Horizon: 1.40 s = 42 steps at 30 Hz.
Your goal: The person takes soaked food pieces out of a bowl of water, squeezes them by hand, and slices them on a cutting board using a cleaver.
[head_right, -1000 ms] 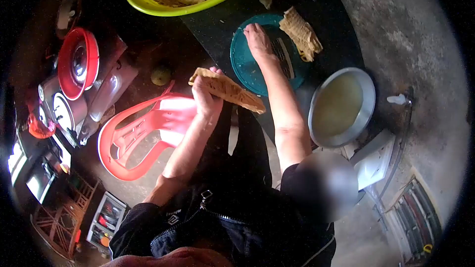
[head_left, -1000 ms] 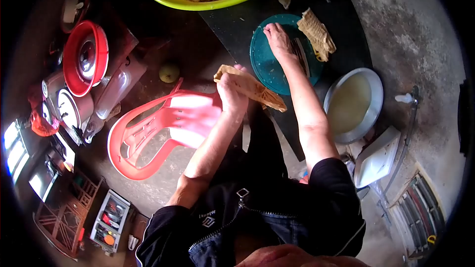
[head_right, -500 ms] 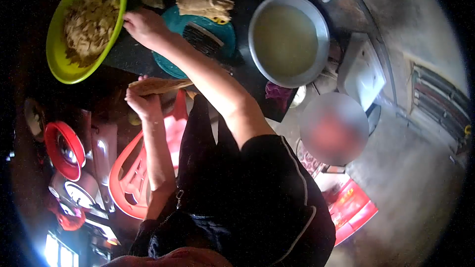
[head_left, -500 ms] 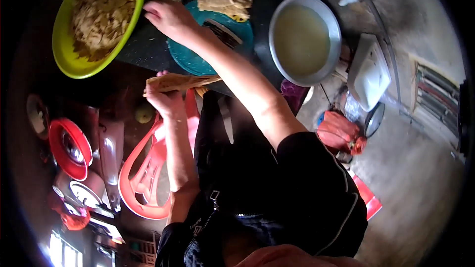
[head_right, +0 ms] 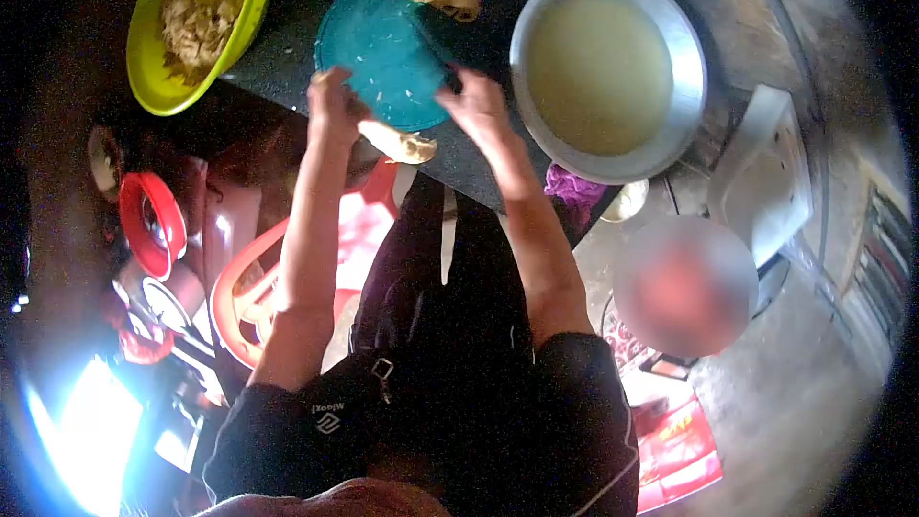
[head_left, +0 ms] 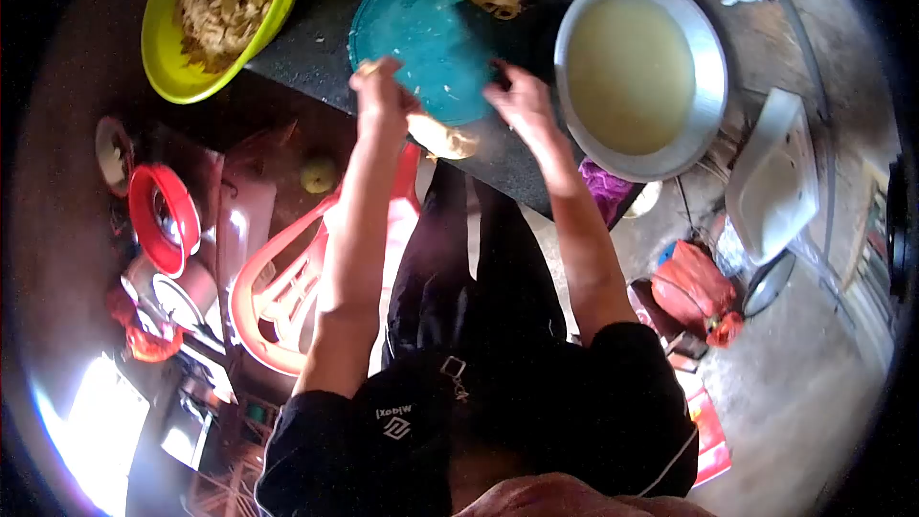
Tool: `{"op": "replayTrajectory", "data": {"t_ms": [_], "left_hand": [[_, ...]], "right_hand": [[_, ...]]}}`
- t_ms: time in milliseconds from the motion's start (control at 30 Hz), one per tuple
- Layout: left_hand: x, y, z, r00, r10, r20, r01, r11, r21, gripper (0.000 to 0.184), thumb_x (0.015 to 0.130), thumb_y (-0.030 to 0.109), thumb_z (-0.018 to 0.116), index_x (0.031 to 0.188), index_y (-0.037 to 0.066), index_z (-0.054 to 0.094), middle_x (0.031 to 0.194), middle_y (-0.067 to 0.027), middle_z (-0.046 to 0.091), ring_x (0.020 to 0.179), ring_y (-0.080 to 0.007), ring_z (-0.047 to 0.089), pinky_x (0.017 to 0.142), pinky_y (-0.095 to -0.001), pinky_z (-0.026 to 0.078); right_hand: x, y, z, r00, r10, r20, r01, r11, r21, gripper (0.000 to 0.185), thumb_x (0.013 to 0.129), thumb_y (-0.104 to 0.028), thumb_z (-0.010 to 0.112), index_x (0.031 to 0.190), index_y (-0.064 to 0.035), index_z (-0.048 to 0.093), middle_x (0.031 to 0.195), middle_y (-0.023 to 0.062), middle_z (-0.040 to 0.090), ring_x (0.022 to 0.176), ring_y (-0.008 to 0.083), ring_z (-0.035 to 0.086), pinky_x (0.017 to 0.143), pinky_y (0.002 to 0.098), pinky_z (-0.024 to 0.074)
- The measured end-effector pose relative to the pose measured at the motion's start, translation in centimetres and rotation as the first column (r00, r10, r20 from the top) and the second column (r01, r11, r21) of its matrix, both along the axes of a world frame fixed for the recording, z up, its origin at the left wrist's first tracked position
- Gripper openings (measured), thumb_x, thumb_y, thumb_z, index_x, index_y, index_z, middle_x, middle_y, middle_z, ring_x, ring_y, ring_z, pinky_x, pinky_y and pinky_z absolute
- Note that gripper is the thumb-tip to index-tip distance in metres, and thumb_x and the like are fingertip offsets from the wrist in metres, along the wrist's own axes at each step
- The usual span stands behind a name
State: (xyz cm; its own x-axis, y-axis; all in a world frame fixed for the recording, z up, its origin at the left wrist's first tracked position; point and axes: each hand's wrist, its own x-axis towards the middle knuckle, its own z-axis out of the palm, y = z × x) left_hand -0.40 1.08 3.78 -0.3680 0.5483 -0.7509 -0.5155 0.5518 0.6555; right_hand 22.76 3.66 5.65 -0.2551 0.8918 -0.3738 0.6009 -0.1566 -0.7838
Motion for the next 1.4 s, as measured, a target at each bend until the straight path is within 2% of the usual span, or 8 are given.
{"op": "replayTrajectory", "data": {"t_ms": [100,167,300,433,467,567,700,1400], "left_hand": [[6.1,2.8,1.4,0.882,-0.2,-0.427,0.049,0.939,-0.34,0.108,0.065,0.049,0.08,0.142,0.001,0.022,0.132,-0.0293,0.037,0.125,-0.0394,0.039,0.1,-0.0516,0.04],[7.5,1.1,-0.8,0.651,-0.267,-0.711,0.244,0.96,-0.137,0.114,0.064,0.055,0.08,0.147,0.005,0.018,0.147,-0.0307,0.013,0.134,-0.0459,0.022,0.107,-0.0538,0.029],[8.7,-2.8,-2.1,-0.03,-0.474,-0.88,0.491,0.76,-0.426,0.083,0.072,0.044,0.074,0.14,0.011,0.04,0.148,-0.0247,0.023,0.135,-0.0461,0.023,0.109,-0.0552,0.02],[7.5,-3.8,-5.7,0.005,-0.239,-0.971,0.639,0.748,-0.181,0.058,0.076,0.025,0.068,0.128,0.004,0.052,0.144,-0.0182,0.036,0.137,-0.0405,0.026,0.11,-0.0568,0.02],[7.2,-3.5,-4.7,-0.194,-0.259,-0.946,0.673,0.667,-0.32,0.055,0.077,0.02,0.064,0.128,0.002,0.052,0.141,-0.0188,0.04,0.137,-0.0368,0.029,0.11,-0.0551,0.022],[5.6,-3.3,-5.5,-0.045,-0.208,-0.977,0.743,0.647,-0.172,0.054,0.072,0.019,0.064,0.123,0.004,0.056,0.134,-0.0147,0.049,0.135,-0.0311,0.036,0.11,-0.0496,0.027],[6.1,-3.5,-5.7,-0.026,-0.207,-0.978,0.725,0.67,-0.161,0.054,0.068,0.022,0.067,0.12,0.011,0.059,0.13,-0.0108,0.054,0.133,-0.0276,0.039,0.111,-0.0466,0.027],[5.8,-3.8,-7.2,-0.016,-0.181,-0.983,0.694,0.706,-0.141,0.044,0.077,0.026,0.06,0.119,0.012,0.06,0.123,-0.0075,0.059,0.128,-0.0231,0.045,0.113,-0.0393,0.026]], "right_hand": [[3.6,-1.6,-0.4,0.877,-0.304,-0.372,0.179,0.925,-0.334,0.035,0.088,-0.018,0.064,0.119,-0.0042,0.059,0.072,0.0042,0.062,0.054,0.0083,0.056,0.045,0.0234,0.0439],[4.7,-2.4,1.4,0.786,-0.4,-0.471,0.231,0.897,-0.376,0.031,0.09,-0.017,0.061,0.117,-0.0015,0.06,0.072,0.0035,0.061,0.051,0.0071,0.053,0.043,0.0221,0.0401],[5.9,-3.1,0.7,0.758,-0.478,-0.445,0.235,0.835,-0.497,0.027,0.093,-0.02,0.058,0.11,0.0002,0.06,0.078,0.0076,0.066,0.046,0.0071,0.049,0.041,0.022,0.0383],[4.8,-3.9,-0.3,0.9,-0.173,-0.4,0.06,0.959,-0.278,0.037,0.093,-0.031,0.059,0.121,-0.0055,0.061,0.078,0.008,0.067,0.057,0.0086,0.056,0.05,0.024,0.0445],[3.9,-4.0,0.0,0.967,-0.02,-0.253,-0.001,0.997,-0.08,0.037,0.092,-0.03,0.06,0.124,-0.01,0.06,0.077,0.0106,0.066,0.063,0.0171,0.062,0.056,0.0307,0.0486],[2.0,-3.4,-1.2,0.928,0.34,0.151,-0.371,0.816,0.443,0.043,0.09,-0.035,0.062,0.125,-0.0116,0.057,0.083,0.015,0.063,0.069,0.0314,0.065,0.057,0.0401,0.052],[1.4,-3.0,-5.3,0.87,0.375,0.319,-0.492,0.692,0.529,0.053,0.09,-0.041,0.059,0.134,-0.0132,0.048,0.082,0.0152,0.062,0.06,0.0295,0.063,0.047,0.0362,0.0499],[-3.3,0.3,-6.2,0.771,0.379,0.511,-0.621,0.625,0.473,0.056,0.09,-0.044,0.059,0.136,-0.0158,0.046,0.066,0.0174,0.065,0.055,0.0312,0.065,0.046,0.0402,0.0513]]}}
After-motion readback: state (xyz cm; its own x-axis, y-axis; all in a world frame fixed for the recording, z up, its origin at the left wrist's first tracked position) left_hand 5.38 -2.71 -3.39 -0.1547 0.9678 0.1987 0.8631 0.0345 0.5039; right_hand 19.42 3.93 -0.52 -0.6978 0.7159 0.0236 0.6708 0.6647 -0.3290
